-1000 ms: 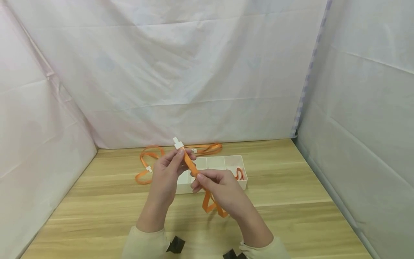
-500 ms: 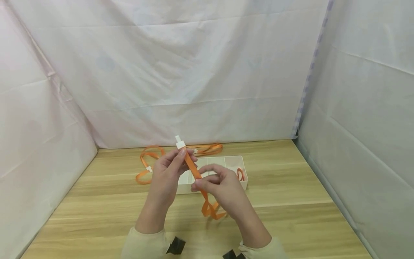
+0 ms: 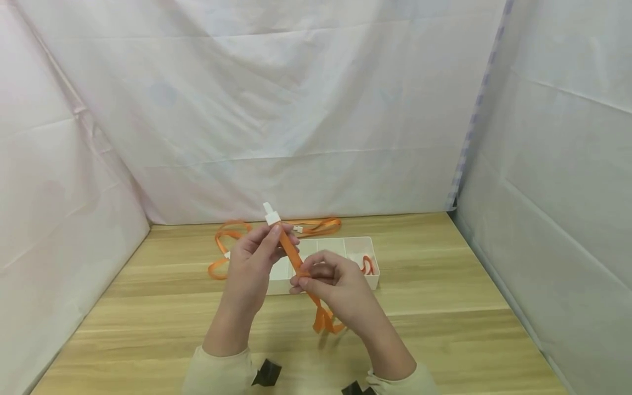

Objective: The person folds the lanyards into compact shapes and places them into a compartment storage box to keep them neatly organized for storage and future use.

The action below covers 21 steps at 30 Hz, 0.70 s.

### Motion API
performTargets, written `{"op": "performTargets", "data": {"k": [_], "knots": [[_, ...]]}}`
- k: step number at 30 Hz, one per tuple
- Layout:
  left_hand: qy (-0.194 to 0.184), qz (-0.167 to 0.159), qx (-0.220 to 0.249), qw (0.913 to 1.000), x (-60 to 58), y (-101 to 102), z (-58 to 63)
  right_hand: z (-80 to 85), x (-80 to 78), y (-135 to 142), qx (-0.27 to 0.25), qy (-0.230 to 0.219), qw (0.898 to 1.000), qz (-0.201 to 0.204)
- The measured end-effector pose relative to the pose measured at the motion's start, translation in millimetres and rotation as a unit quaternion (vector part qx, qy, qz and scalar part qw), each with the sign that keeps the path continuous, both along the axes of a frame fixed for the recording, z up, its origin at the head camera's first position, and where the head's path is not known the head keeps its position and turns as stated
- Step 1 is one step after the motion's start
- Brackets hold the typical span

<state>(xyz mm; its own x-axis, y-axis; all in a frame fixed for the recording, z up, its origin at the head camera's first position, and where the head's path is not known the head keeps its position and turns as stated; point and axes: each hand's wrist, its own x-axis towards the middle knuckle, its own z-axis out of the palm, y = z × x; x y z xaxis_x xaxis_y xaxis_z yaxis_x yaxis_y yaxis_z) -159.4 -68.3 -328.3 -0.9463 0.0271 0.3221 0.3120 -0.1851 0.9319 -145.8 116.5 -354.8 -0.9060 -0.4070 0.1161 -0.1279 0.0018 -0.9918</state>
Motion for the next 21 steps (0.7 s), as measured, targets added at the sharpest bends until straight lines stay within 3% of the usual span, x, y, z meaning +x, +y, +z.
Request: {"op": "performTargets", "data": {"k": [3, 10, 21], "knots": [[-0.001, -0.009, 0.017, 0.9998, 1.0, 2, 1.0, 1.4, 1.1, -1, -0.009, -0.020, 1.000, 0.002], [-0.008, -0.028, 0.047, 0.9985, 2.8, 8, 0.8, -1.5, 1.8, -2, 0.014, -0.015, 1.000, -0.018], [-0.016, -0.035, 0.070, 0.9968, 5.8, 14, 4.6, -2.5, 1.5, -5, -0.040, -0.024, 0.996, -0.075]]}}
